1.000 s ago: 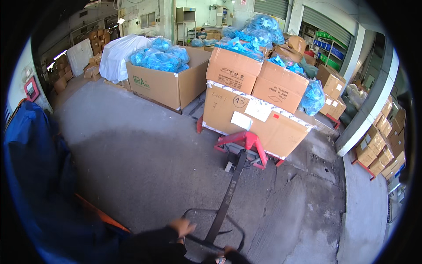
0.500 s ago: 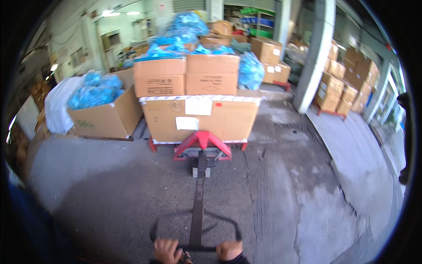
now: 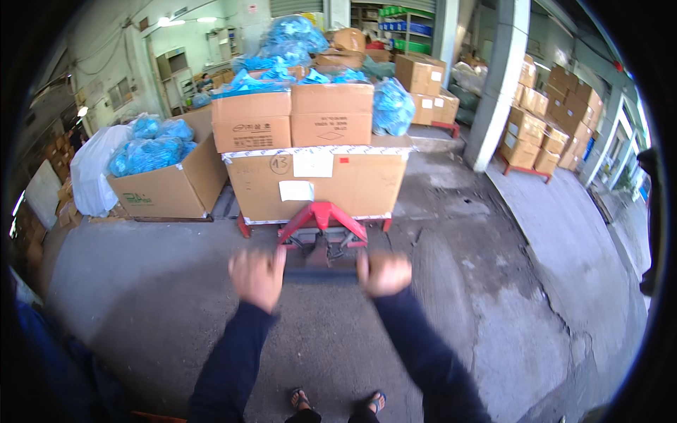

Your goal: The person walks through a warehouse, retrieves a pallet jack, and uses wooden planks to wedge under a pallet of boxes. They then operate the pallet jack to lift and move the pallet across the floor.

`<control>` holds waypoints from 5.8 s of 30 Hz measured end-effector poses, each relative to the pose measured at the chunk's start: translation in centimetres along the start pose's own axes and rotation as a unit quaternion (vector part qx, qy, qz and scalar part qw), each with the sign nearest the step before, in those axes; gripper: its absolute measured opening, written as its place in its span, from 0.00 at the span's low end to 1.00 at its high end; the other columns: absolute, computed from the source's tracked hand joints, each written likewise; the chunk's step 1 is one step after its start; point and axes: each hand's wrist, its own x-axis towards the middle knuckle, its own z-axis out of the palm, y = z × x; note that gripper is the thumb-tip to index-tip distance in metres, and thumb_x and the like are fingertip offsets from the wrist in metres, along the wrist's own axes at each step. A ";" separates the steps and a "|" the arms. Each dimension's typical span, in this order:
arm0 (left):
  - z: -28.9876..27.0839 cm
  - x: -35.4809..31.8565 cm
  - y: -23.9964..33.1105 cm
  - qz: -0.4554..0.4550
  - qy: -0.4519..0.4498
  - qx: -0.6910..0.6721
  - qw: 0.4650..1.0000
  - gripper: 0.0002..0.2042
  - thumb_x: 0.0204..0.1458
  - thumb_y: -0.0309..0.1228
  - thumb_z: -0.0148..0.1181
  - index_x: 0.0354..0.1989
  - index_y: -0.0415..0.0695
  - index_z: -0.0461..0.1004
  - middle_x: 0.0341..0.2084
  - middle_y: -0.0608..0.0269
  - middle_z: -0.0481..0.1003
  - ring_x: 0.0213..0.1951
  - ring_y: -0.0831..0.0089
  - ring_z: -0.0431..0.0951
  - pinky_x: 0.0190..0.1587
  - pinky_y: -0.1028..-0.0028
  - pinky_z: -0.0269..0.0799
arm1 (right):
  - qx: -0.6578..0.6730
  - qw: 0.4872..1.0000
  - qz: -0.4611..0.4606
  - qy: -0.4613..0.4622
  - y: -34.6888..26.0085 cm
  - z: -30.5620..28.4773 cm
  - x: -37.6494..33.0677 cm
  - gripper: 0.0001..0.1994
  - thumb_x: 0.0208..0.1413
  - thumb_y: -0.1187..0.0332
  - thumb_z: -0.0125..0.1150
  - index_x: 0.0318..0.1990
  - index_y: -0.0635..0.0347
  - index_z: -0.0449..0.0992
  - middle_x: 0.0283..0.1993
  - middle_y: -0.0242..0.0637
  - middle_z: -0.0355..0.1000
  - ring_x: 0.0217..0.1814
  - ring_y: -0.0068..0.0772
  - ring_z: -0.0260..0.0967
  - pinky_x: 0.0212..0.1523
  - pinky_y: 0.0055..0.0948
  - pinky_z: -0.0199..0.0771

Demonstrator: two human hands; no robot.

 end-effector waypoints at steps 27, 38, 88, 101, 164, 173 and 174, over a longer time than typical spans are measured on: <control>-3.3 -23.5 -4.3 -0.081 -0.596 -0.103 0.792 0.23 0.57 0.52 0.55 0.44 0.44 0.78 0.40 0.51 0.79 0.46 0.53 0.79 0.48 0.55 0.72 | 0.007 0.654 0.057 -0.754 -3.4 1.3 -33.0 0.27 0.52 0.38 0.58 0.38 0.53 0.84 0.41 0.50 0.79 0.51 0.41 0.77 0.55 0.43 0.70; -1.1 -0.8 -0.7 0.015 0.080 -0.103 0.991 0.18 0.59 0.45 0.55 0.21 0.47 0.75 0.23 0.59 0.75 0.33 0.59 0.73 0.38 0.59 0.63 | 0.126 0.987 -0.030 -0.098 5.8 2.0 4.3 0.29 0.61 0.46 0.56 0.18 0.63 0.78 0.14 0.49 0.70 0.16 0.48 0.70 0.17 0.48 0.62; 0.5 -4.9 -5.4 0.007 -0.202 -0.283 0.938 0.14 0.58 0.40 0.58 0.40 0.40 0.77 0.30 0.49 0.80 0.36 0.55 0.82 0.39 0.64 0.75 | 0.088 0.787 0.018 -0.611 2.7 6.1 -15.4 0.32 0.53 0.32 0.51 0.38 0.53 0.82 0.38 0.47 0.78 0.46 0.52 0.75 0.51 0.47 0.72; -3.2 -26.7 1.3 0.121 -0.463 -0.053 0.876 0.26 0.39 0.51 0.68 0.41 0.43 0.74 0.41 0.55 0.74 0.51 0.54 0.72 0.57 0.45 0.61 | 0.095 0.945 -0.009 -0.312 -4.6 -4.6 -27.5 0.20 0.45 0.47 0.68 0.22 0.56 0.75 0.22 0.41 0.72 0.26 0.39 0.73 0.30 0.39 0.68; 40.2 20.5 89.8 -0.509 -0.502 0.167 0.679 0.20 0.40 0.54 0.62 0.30 0.51 0.84 0.28 0.57 0.82 0.35 0.57 0.83 0.40 0.61 0.78 | 0.055 0.505 -0.529 -0.680 83.3 15.3 37.3 0.19 0.45 0.58 0.68 0.43 0.58 0.82 0.46 0.49 0.79 0.51 0.46 0.77 0.53 0.42 0.75; 41.0 23.6 92.8 -0.529 -0.498 0.110 0.678 0.22 0.40 0.55 0.62 0.32 0.49 0.84 0.29 0.54 0.82 0.35 0.57 0.84 0.40 0.62 0.79 | 0.075 0.512 -0.586 -0.624 87.5 16.9 39.5 0.16 0.44 0.53 0.67 0.35 0.54 0.83 0.36 0.46 0.79 0.44 0.48 0.78 0.48 0.42 0.76; 40.9 24.0 92.9 -0.532 -0.490 0.123 0.679 0.22 0.40 0.55 0.62 0.32 0.50 0.84 0.29 0.55 0.82 0.35 0.57 0.84 0.41 0.62 0.79 | 0.098 0.514 -0.590 -0.615 87.5 16.8 40.1 0.15 0.43 0.54 0.67 0.34 0.54 0.83 0.34 0.46 0.79 0.43 0.48 0.78 0.48 0.42 0.76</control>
